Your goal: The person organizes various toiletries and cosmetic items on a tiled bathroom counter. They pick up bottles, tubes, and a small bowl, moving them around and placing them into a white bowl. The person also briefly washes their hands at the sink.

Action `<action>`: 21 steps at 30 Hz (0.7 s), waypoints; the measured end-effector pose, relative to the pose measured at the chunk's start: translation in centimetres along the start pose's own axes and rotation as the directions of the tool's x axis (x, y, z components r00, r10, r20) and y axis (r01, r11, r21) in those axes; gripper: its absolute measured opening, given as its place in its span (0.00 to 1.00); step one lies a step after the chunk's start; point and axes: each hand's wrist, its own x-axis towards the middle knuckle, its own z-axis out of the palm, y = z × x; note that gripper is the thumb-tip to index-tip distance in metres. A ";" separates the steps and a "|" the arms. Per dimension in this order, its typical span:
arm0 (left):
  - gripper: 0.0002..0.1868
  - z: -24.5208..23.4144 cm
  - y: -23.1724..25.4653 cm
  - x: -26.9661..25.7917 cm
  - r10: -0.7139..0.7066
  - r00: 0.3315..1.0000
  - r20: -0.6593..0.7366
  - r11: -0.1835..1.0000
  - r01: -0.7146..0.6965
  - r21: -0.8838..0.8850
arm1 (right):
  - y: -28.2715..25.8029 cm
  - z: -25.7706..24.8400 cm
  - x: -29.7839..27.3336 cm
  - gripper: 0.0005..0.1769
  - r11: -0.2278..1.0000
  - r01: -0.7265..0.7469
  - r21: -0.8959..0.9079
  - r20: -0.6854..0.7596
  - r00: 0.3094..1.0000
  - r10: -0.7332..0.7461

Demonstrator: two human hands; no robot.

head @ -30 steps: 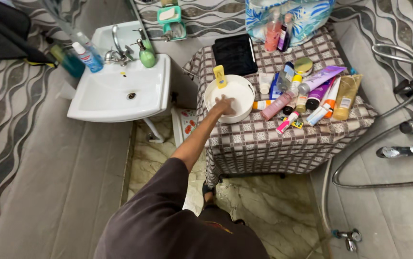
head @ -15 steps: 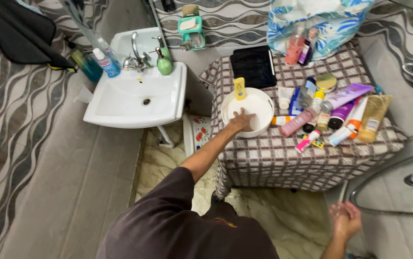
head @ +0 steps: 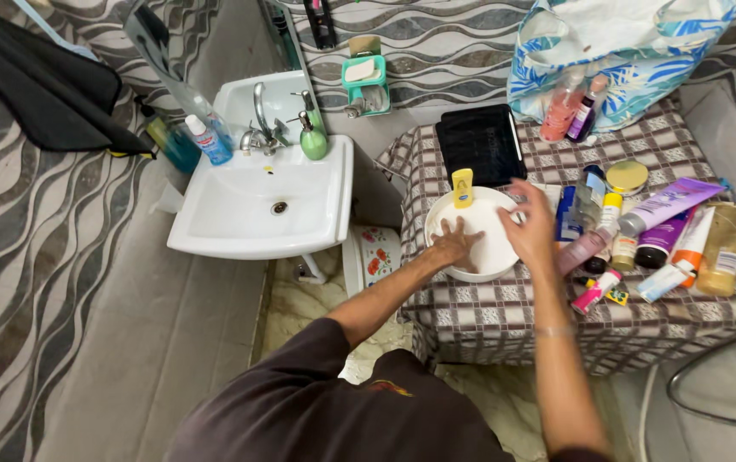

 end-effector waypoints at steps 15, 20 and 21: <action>0.65 -0.8 -1.2 -1.2 0.077 0.997 0.024 0.997 -0.076 -0.032 | 4.2 7.7 9.5 0.16 0.982 0.183 -0.045 0.428 0.892 -0.146; 0.65 -1.5 -0.7 -2.0 0.052 0.998 0.045 0.998 -0.050 -0.036 | 3.7 6.8 8.7 0.16 0.971 0.238 0.012 0.405 0.887 -0.222; 0.65 -1.7 -0.7 -2.2 0.057 0.998 0.041 0.997 -0.055 -0.046 | 3.7 6.7 8.6 0.17 0.967 0.256 0.011 0.402 0.884 -0.239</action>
